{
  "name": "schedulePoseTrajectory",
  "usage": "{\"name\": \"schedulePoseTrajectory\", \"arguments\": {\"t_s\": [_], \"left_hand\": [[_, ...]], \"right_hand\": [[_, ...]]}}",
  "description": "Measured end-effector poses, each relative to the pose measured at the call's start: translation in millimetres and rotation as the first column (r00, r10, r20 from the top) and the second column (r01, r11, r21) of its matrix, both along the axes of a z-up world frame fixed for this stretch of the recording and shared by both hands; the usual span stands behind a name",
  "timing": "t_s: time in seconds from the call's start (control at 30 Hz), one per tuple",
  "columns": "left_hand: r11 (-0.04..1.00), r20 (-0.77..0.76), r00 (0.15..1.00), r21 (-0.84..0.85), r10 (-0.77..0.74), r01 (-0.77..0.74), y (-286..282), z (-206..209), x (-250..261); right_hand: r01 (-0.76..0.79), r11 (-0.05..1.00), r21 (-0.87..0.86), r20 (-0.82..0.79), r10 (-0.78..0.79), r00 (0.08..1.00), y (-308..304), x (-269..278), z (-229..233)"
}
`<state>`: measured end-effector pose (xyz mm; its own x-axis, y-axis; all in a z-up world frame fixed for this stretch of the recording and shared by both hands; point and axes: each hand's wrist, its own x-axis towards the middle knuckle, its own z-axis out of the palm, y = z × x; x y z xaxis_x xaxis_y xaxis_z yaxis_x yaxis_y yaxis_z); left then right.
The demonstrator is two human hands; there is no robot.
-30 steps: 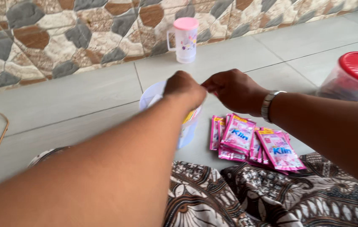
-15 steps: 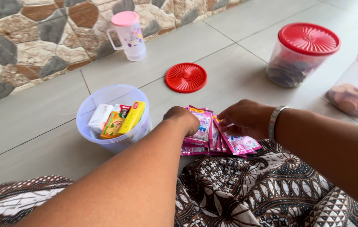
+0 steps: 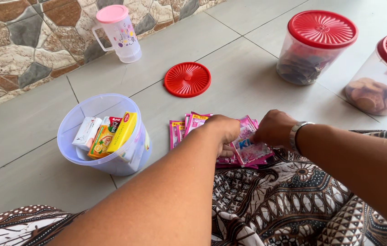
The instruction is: The person sits on the floor and sorts small packets and boxes from a clear plastic container onto the tiled floor, then places them back into the container and closes it with a red lid.
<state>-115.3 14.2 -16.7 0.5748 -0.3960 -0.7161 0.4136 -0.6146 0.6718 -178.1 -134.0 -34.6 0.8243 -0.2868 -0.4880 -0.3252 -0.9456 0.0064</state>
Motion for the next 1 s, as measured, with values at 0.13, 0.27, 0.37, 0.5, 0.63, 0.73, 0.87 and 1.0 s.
{"name": "schedulePoseTrajectory", "arguments": {"t_s": [0.13, 0.27, 0.37, 0.5, 0.63, 0.73, 0.87, 1.0], "left_hand": [[1.000, 0.028, 1.000, -0.001, 0.008, -0.008, 6.3, 8.5, 2.5], [0.976, 0.054, 0.979, -0.115, 0.195, -0.187, 14.6, 24.1, 6.6], [0.892, 0.027, 0.921, -0.263, 0.388, -0.368, 22.0, 42.6, 17.3], [0.734, -0.043, 0.841, -0.465, 0.540, -0.495, 47.3, 67.1, 37.8], [0.705, 0.016, 0.783, -0.446, 0.622, -0.551, 98.3, 88.1, 54.9], [0.670, 0.065, 0.719, -0.426, 0.692, -0.607, 149.1, 97.1, 64.6], [0.620, 0.168, 0.612, -0.408, 0.773, -0.670, 219.5, 110.1, 83.2], [0.627, 0.258, 0.572, -0.360, 0.779, -0.691, 255.9, 113.6, 97.6]], "right_hand": [[-0.550, 0.827, -0.117, -0.081, 0.544, 0.835, -10.8, -1.4, 27.5], [-0.492, 0.866, 0.087, 0.206, 0.467, 0.860, -14.1, 8.2, 62.5], [0.413, 0.099, 0.905, -0.277, -0.600, 0.751, 1.0, 26.4, 84.7], [0.311, 0.113, 0.944, -0.176, -0.625, 0.761, 25.2, 38.7, 122.3], [0.209, 0.139, 0.968, -0.095, -0.568, 0.817, 76.5, 53.9, 143.2], [0.184, 0.169, 0.968, -0.063, -0.548, 0.834, 115.9, 75.9, 143.4], [0.176, 0.280, 0.944, -0.038, -0.437, 0.899, 160.6, 115.7, 136.6], [0.063, 0.420, 0.905, 0.077, -0.307, 0.949, 200.4, 149.0, 122.8]]}}
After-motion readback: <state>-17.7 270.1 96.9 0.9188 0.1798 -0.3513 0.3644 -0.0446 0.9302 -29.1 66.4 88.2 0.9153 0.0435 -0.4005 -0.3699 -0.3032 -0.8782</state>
